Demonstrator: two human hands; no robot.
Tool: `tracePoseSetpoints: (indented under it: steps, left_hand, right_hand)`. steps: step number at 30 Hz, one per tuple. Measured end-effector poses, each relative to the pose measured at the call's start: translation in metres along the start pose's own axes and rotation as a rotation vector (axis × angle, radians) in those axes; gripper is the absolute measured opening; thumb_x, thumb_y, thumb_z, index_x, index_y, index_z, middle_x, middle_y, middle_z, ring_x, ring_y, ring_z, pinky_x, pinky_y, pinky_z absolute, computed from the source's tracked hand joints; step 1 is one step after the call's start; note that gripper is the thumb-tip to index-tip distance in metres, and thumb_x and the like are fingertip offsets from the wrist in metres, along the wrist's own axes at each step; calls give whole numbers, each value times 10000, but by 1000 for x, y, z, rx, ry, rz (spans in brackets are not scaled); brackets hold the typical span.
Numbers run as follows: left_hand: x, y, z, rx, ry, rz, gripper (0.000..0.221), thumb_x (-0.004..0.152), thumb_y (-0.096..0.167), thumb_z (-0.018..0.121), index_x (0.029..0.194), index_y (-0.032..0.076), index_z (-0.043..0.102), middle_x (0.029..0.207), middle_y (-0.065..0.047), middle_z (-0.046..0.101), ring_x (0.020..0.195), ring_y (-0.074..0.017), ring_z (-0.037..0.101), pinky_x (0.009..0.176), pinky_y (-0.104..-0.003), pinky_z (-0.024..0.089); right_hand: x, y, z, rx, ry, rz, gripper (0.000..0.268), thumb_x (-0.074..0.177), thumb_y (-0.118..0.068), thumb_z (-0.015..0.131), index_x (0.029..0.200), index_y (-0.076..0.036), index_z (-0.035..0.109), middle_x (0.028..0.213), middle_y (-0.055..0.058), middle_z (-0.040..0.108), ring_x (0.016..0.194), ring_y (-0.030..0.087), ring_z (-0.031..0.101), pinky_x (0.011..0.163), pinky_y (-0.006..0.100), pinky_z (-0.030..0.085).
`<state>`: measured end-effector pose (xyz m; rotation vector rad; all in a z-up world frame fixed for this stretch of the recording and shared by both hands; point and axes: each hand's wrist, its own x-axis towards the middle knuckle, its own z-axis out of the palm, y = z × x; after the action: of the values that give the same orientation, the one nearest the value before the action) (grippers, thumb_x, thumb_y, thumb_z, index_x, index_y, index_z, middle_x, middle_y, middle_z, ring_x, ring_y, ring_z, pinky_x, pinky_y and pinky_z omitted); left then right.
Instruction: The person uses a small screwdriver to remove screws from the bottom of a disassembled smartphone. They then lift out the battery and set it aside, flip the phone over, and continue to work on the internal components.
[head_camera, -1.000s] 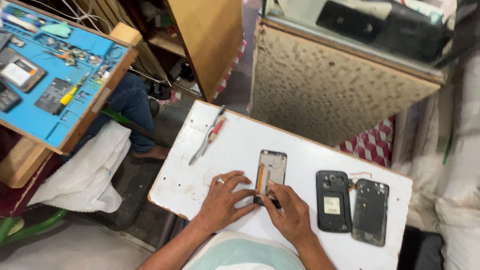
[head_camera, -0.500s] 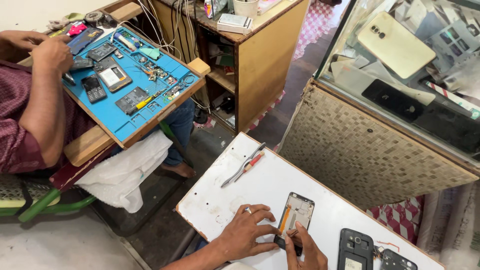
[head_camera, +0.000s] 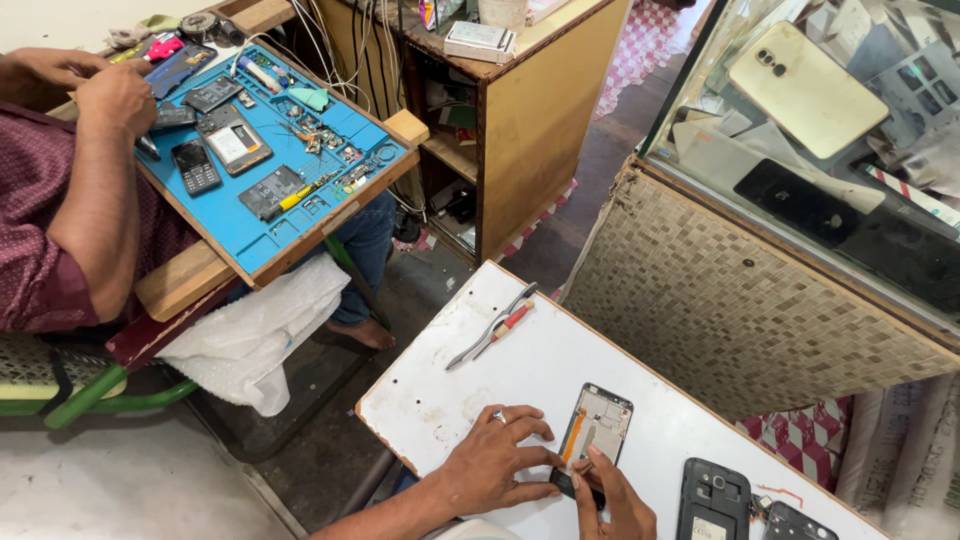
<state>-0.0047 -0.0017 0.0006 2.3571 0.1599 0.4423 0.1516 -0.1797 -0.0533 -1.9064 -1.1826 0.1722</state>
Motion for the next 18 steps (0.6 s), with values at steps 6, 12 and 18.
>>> tracePoseSetpoints:
  steps: [6, 12, 18]
  left_hand:
    - [1, 1, -1, 5, -1, 2, 306, 938, 434, 760, 1080, 164, 781, 1247, -94, 631, 1411, -298, 475, 1127, -492, 324]
    - [0, -1, 0, 4, 10, 6, 308, 942, 438, 754, 1082, 165, 783, 1244, -84, 629, 1407, -291, 478, 1125, -492, 325]
    - [0, -1, 1, 17, 6, 1, 312, 942, 450, 753, 1068, 166, 782, 1248, -76, 628, 1408, -285, 474, 1124, -494, 325]
  right_hand:
    - [2, 3, -5, -59, -48, -32, 627, 826, -93, 755, 1381, -159, 471, 928, 169, 767, 888, 246, 801, 759, 418, 679]
    - [3, 2, -6, -99, -14, 72, 624, 817, -85, 754, 1379, -180, 498, 893, 162, 773, 846, 248, 814, 747, 410, 689]
    - [3, -5, -8, -16, -49, 43, 569, 857, -37, 699, 1379, -161, 509, 990, 189, 780, 944, 294, 792, 806, 441, 666]
